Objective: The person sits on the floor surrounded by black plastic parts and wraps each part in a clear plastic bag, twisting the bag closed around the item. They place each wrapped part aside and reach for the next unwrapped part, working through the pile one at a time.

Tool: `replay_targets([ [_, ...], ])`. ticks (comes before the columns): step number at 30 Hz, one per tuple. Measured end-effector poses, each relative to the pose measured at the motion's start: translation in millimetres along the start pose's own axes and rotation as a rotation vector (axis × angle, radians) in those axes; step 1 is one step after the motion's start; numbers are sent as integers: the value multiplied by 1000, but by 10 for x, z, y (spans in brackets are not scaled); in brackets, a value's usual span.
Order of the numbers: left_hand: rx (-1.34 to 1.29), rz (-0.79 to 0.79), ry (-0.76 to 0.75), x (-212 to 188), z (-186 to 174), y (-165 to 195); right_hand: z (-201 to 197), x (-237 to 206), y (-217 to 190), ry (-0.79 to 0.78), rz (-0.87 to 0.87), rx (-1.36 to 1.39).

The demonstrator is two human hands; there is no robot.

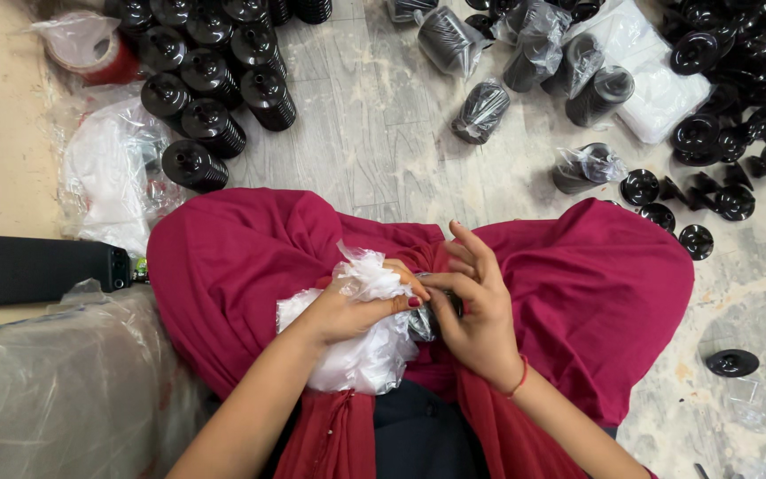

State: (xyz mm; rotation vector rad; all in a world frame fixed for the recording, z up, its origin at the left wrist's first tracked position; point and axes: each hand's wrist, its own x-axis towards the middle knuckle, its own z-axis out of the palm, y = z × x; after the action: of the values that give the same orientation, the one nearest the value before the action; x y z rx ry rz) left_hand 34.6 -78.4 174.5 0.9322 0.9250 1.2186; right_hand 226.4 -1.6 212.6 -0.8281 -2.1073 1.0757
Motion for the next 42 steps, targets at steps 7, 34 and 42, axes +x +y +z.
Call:
replay_targets([
  [7, -53, -175, 113, 18, 5, -40, 55, -50, -153, 79, -95, -440],
  [34, 1430, 533, 507, -185, 314, 400, 144, -20, -107, -157, 122, 40],
  [42, 1484, 707, 519, -216, 190, 290, 129, -78, 68, -147, 398, 578],
])
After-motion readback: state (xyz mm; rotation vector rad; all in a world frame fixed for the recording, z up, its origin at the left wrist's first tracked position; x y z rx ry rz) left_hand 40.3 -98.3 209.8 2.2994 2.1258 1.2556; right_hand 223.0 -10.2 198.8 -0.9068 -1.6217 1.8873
